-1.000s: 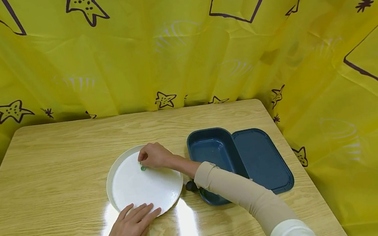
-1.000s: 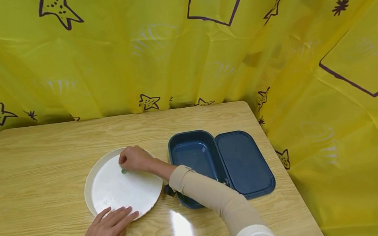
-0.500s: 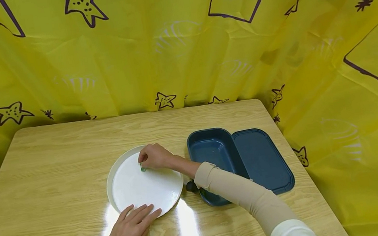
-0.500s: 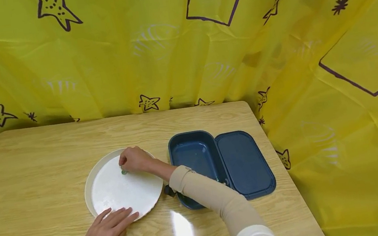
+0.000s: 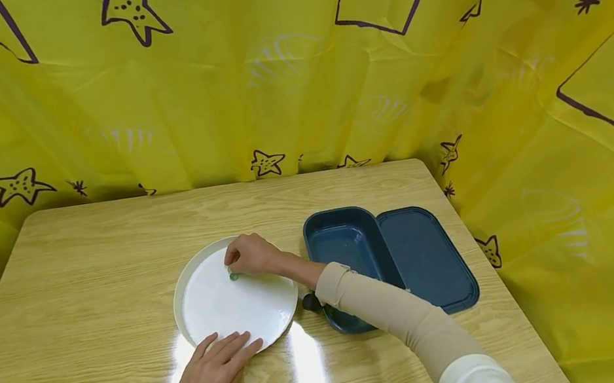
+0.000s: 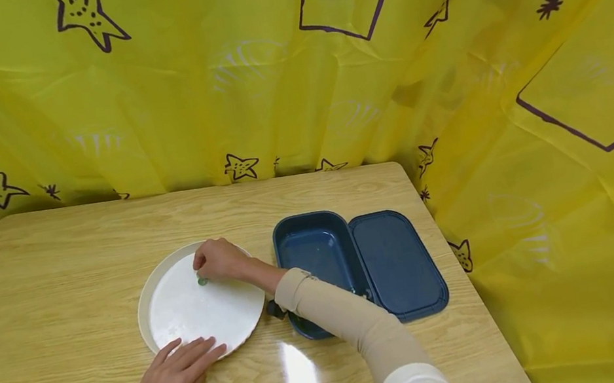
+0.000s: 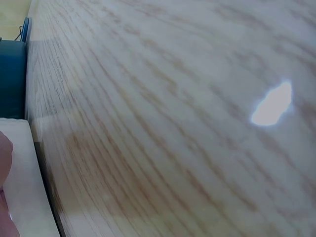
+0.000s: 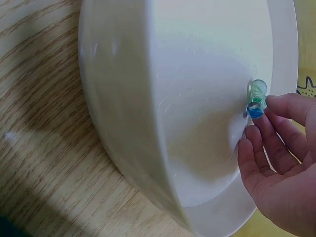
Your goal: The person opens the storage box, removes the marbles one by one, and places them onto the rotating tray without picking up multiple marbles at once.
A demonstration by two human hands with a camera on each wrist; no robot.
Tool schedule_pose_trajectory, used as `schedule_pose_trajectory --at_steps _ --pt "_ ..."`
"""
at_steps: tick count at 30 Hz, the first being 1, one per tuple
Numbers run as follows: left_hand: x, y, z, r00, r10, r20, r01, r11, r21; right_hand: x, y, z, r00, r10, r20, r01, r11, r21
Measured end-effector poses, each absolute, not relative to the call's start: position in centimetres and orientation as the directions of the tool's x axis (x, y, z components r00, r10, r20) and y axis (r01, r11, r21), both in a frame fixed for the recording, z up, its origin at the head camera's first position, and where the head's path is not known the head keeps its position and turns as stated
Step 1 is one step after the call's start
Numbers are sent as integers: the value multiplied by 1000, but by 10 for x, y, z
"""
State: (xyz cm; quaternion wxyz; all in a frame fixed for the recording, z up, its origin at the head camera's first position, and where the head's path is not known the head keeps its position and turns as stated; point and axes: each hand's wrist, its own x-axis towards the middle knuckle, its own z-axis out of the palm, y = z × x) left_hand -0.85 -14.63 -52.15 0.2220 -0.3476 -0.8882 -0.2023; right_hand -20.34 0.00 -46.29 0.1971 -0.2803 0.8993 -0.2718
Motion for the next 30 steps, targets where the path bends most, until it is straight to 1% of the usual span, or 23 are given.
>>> schedule_pose_trajectory --at_steps 8,16,23,26,30 --pt "-8 -146 -522 -658 526 540 708 676 205 -206 2 -454 -757 -627 -183 -409 673 -616" --pt "-9 -146 -522 -653 525 546 708 679 193 -208 11 -430 -737 -658 -155 -392 603 -695" --pt "-9 -146 -522 -657 527 539 707 679 197 -209 31 -410 -718 -685 -126 -390 545 -742" --pt "-9 -146 -522 -661 525 537 703 682 199 -209 45 -401 -722 -683 -111 -396 541 -742" --pt "-8 -146 -522 -664 520 537 700 685 202 -205 66 -390 -748 -658 -93 -404 561 -723"
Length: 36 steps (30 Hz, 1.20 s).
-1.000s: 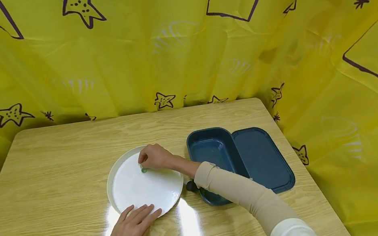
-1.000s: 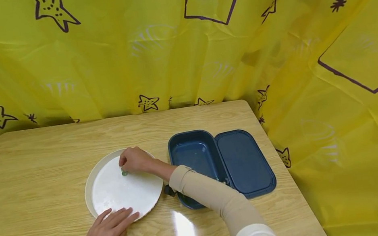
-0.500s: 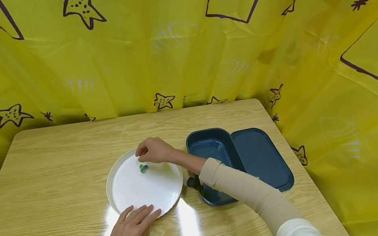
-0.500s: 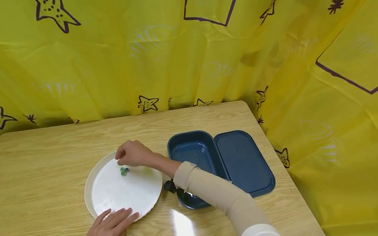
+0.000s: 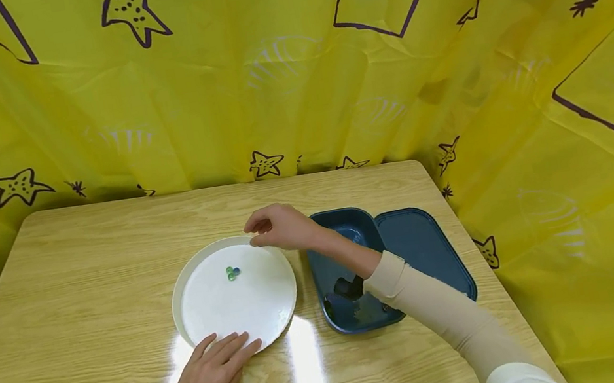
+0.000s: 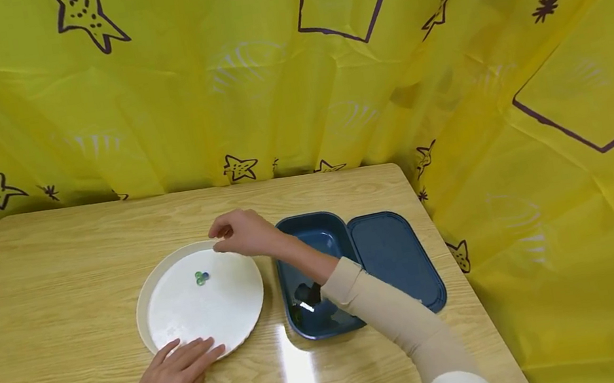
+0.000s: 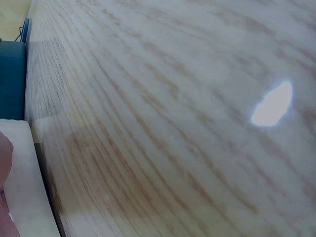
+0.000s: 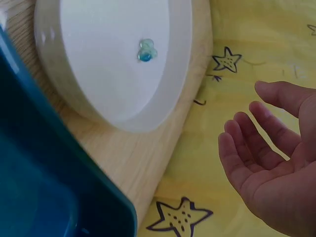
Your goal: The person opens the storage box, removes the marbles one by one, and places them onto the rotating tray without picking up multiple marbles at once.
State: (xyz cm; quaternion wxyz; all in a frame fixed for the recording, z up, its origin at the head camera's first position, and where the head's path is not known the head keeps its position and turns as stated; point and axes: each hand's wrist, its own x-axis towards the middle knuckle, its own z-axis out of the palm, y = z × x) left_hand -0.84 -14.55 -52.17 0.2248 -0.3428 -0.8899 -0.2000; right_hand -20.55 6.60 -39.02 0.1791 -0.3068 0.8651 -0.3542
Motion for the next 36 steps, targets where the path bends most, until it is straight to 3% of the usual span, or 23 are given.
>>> schedule_pose_trajectory --at_steps 9,18,36 --pt "-8 -144 -522 -662 514 545 699 687 201 -193 127 -381 -801 -591 -92 -339 575 -745" --pt "-7 -145 -524 -663 513 545 698 688 201 -172 179 -405 -816 -561 -141 -301 621 -724" --pt "-7 -146 -524 -657 510 555 702 681 205 -149 190 -454 -793 -548 -267 -207 654 -727"
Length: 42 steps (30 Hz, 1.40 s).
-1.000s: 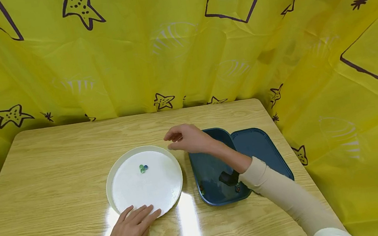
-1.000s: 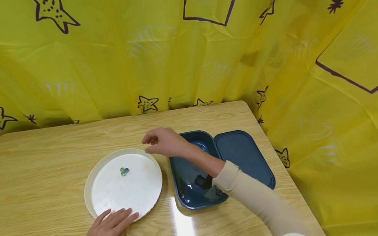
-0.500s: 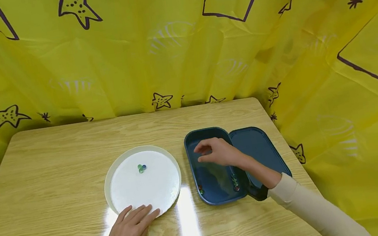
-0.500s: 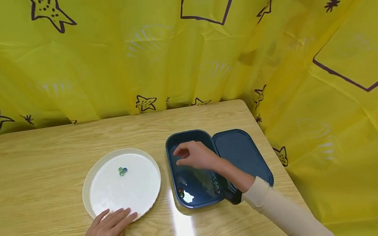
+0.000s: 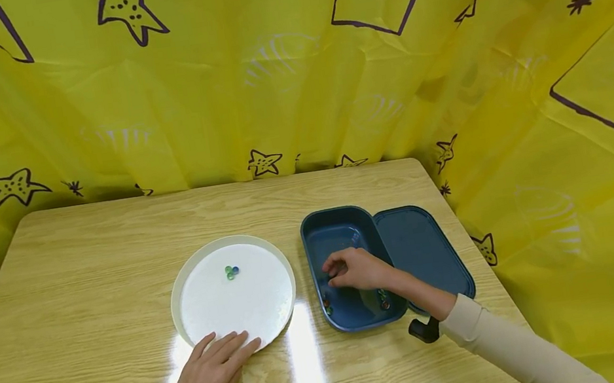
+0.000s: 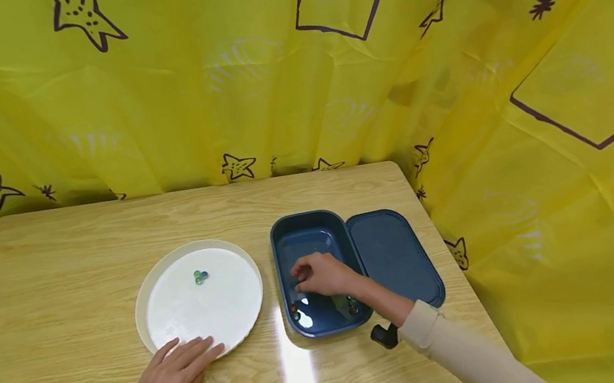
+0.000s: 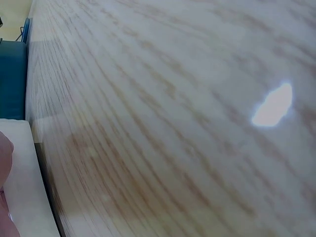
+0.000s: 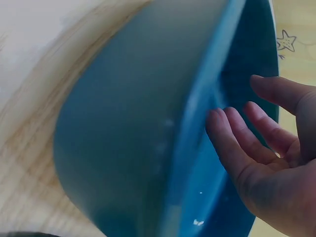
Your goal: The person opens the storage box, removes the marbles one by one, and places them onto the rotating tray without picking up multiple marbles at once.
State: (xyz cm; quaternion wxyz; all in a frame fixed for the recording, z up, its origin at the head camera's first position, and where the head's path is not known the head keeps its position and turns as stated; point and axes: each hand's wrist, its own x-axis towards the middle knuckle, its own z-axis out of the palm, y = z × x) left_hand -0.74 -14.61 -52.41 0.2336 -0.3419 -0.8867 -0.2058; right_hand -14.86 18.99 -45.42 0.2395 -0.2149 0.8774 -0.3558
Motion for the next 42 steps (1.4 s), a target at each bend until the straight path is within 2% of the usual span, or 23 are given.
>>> schedule_pose_trajectory --at_steps 7,19,35,42 --pt "-8 -146 -523 -656 513 554 704 680 205 -147 190 -462 -798 -521 -303 -160 668 -727" --pt "-8 -146 -524 -660 512 550 702 681 209 -141 188 -471 -755 -561 -339 -156 656 -738" --pt "-8 -146 -524 -657 514 552 703 683 200 -133 181 -476 -736 -621 -269 -290 649 -703" --pt "-7 -146 -524 -656 512 554 706 676 211 -132 180 -476 -730 -628 -269 -307 653 -692"
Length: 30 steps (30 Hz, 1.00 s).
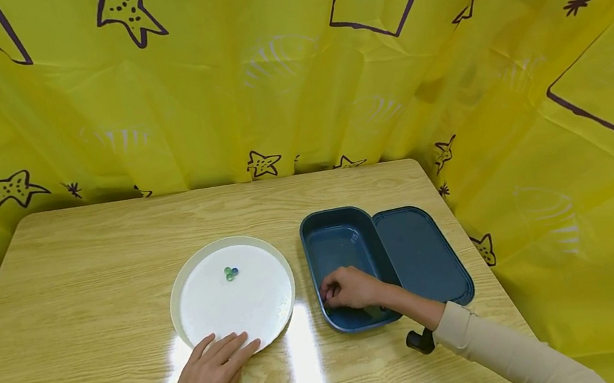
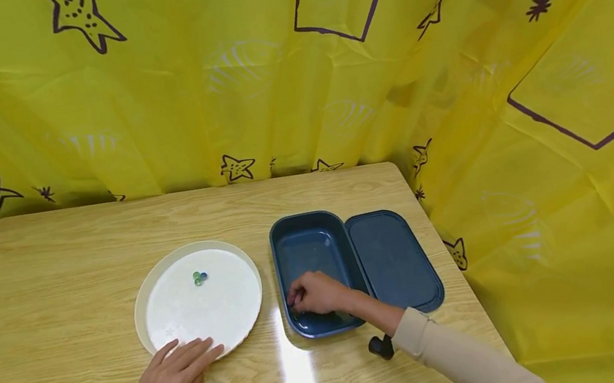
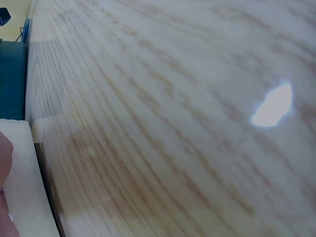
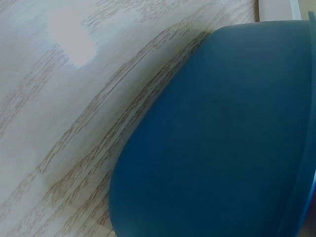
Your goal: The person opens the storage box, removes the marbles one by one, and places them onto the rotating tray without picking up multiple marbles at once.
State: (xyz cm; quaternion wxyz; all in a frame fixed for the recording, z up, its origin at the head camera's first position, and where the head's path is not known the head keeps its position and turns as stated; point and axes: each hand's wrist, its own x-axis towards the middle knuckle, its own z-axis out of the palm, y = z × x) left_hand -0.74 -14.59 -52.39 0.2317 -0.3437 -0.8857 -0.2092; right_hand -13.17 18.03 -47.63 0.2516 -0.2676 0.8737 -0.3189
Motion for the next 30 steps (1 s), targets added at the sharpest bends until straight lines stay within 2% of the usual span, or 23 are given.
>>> schedule_pose_trajectory --at_steps 11,18,30 --pt "-8 -146 -525 -644 508 572 710 676 199 -133 181 -476 -732 -632 -254 -306 638 -707" --pt "-8 -146 -524 -646 507 571 710 673 206 -138 184 -467 -758 -602 -251 -264 635 -726" --pt "-7 -146 -524 -655 507 561 705 678 210 -154 186 -439 -781 -614 -114 -348 580 -736"
